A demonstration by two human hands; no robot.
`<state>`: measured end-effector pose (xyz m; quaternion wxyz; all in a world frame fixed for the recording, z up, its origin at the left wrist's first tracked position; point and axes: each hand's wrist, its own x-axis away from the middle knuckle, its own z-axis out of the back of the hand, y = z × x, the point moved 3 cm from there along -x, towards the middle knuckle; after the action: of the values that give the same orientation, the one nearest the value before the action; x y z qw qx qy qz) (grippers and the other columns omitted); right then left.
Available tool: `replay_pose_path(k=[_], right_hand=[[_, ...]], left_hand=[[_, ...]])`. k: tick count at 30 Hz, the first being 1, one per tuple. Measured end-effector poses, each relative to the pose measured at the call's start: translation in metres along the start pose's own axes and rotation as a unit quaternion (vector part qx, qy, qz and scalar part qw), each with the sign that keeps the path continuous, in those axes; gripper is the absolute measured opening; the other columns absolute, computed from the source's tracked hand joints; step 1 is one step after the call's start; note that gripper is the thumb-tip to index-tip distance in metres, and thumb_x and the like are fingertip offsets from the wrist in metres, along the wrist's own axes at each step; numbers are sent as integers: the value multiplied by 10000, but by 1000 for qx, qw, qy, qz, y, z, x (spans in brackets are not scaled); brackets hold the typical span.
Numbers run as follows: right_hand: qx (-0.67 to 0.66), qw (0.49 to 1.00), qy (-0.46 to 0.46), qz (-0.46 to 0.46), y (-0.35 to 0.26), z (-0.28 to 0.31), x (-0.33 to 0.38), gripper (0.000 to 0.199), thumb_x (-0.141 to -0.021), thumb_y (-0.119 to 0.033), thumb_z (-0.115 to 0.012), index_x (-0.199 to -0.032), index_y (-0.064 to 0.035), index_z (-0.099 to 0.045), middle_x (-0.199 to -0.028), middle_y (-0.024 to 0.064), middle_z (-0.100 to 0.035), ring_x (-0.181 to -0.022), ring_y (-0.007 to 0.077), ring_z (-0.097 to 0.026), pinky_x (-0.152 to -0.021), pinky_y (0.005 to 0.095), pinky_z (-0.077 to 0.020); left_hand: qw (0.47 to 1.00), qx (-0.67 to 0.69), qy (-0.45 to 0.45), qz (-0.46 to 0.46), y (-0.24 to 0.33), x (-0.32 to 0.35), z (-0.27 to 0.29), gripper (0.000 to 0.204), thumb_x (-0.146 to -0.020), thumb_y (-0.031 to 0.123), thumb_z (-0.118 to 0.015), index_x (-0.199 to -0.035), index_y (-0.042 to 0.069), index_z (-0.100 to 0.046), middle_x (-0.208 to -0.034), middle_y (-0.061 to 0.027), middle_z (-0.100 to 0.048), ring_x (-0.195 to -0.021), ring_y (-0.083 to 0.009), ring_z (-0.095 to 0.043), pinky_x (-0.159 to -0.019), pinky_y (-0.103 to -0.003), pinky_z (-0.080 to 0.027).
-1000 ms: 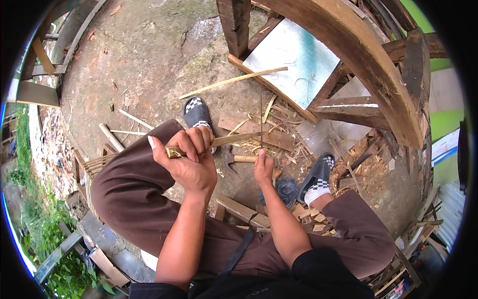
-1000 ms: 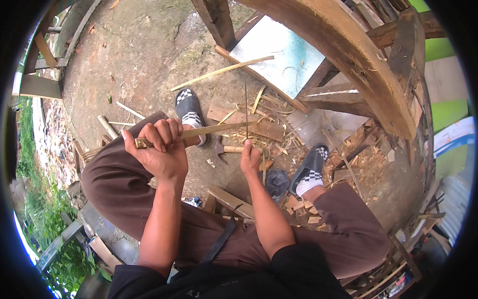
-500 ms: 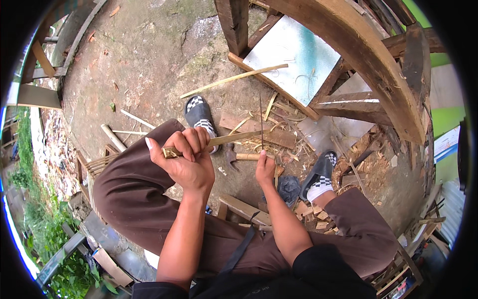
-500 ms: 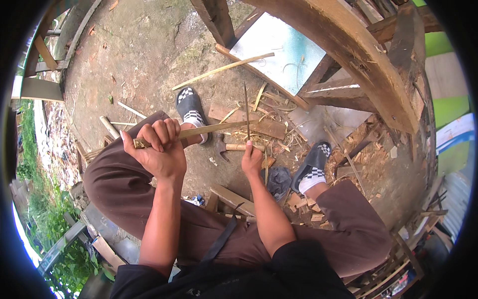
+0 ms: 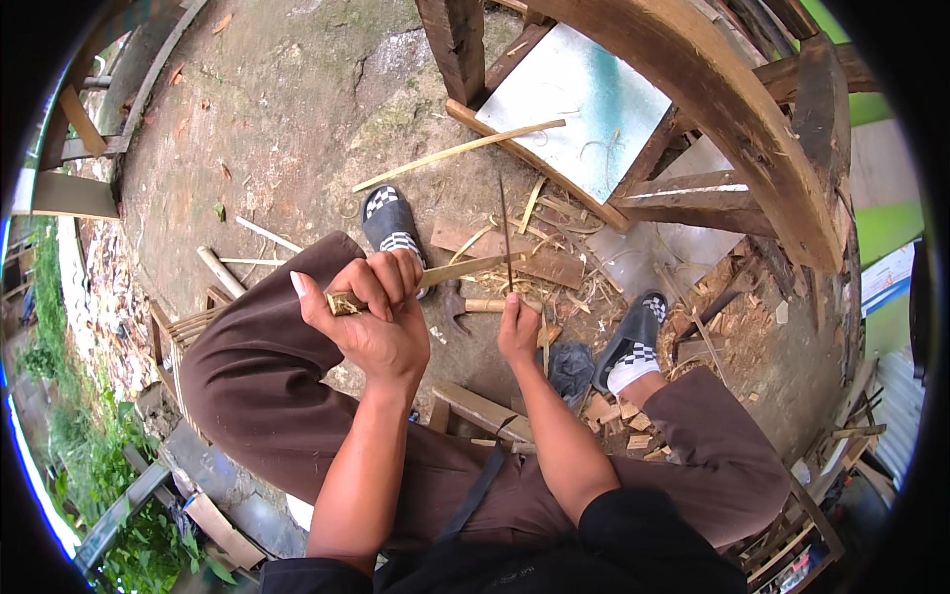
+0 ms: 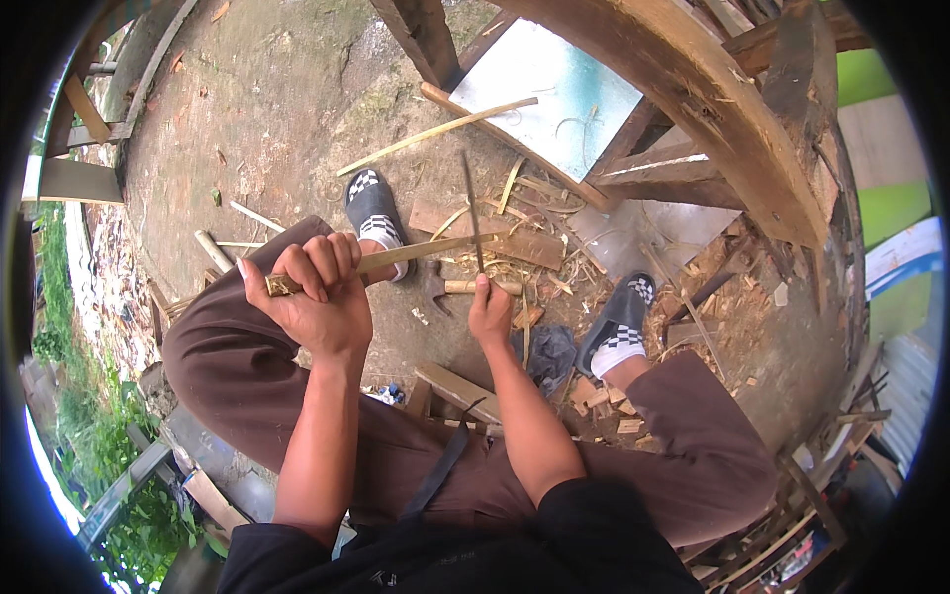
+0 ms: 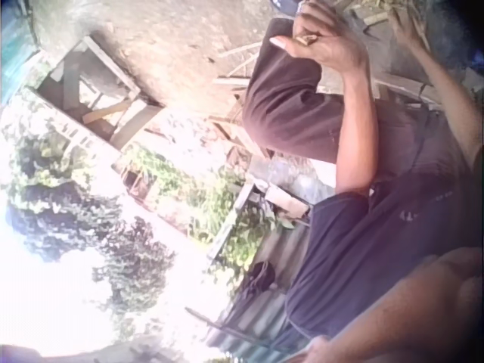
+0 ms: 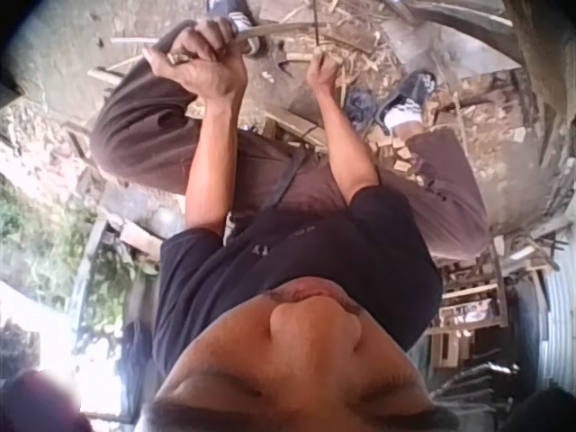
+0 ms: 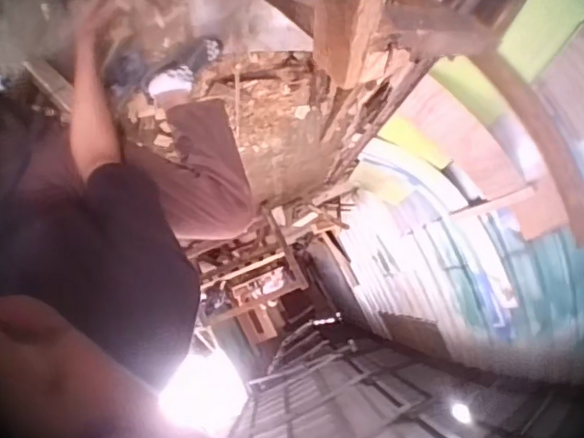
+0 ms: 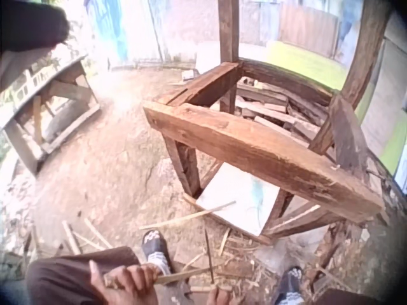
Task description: The person sits cross-legged and uses a curved knife to shave and shape thin wooden sticks. They repeatedly hold the sticks against their leg and scrape the blade along the surface to remove thin shavings.
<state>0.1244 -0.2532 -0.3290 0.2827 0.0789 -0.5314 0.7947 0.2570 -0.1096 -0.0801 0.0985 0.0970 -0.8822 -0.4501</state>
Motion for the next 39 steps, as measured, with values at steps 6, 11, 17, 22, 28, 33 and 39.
replay_pose_path(k=[6, 11, 17, 22, 28, 33, 39], right_hand=[[21, 999, 3, -40, 3, 4, -3, 536, -1029, -426, -458, -876, 54, -641, -732, 292, -607, -745, 491, -611, -663, 526, -442], [55, 984, -14, -168, 32, 0, -3, 587, -1031, -468, -437, -887, 57, -657, -760, 302, -623, -792, 498, -626, -683, 541, -452], [61, 988, 7, -145, 29, -4, 3, 663, -1030, -517, -409, -812, 60, -651, -733, 293, -625, -782, 496, -629, -684, 545, -451], [72, 989, 14, -129, 37, -2, 0, 646, -1030, -505, -413, -813, 51, -661, -703, 281, -617, -739, 497, -613, -670, 536, -454], [61, 985, 31, -160, 32, -5, 11, 642, -1039, -480, -410, -754, 60, -609, -664, 276, -580, -690, 504, -582, -617, 536, -417], [27, 997, 21, -67, 28, -1, 17, 656, -1033, -487, -425, -722, 68, -588, -640, 284, -556, -691, 500, -584, -611, 537, -412], [63, 984, 23, -167, 46, -1, 22, 568, -1038, -438, -437, -764, 35, -591, -644, 277, -547, -692, 513, -574, -610, 528, -417]], left_hand=[[1000, -1, -5, -2, 1, 1, -3, 711, -1037, 618, -205, -546, 103, -229, -501, -17, -206, -544, -167, -192, -571, -332, -227], [1000, 5, -1, 10, 1, 1, 1, 713, -1033, 623, -210, -546, 103, -235, -502, -21, -214, -544, -166, -197, -568, -334, -227], [1000, -10, -11, 2, 1, -1, 1, 721, -1025, 638, -216, -543, 102, -236, -501, -26, -221, -540, -168, -205, -565, -336, -236], [1000, -14, -12, -5, 1, -3, 1, 726, -1026, 643, -211, -541, 103, -233, -497, -28, -224, -536, -173, -219, -572, -331, -245], [999, -31, -11, -4, 1, -5, 5, 732, -1027, 645, -200, -537, 103, -238, -495, -28, -229, -534, -178, -220, -555, -330, -245], [1000, -24, -7, -4, 0, 1, -2, 732, -1028, 646, -189, -540, 103, -237, -498, -26, -223, -530, -171, -213, -543, -334, -243], [999, -36, -17, -8, 3, -4, -3, 733, -1027, 651, -194, -543, 102, -238, -500, -23, -228, -533, -171, -216, -546, -334, -241]])
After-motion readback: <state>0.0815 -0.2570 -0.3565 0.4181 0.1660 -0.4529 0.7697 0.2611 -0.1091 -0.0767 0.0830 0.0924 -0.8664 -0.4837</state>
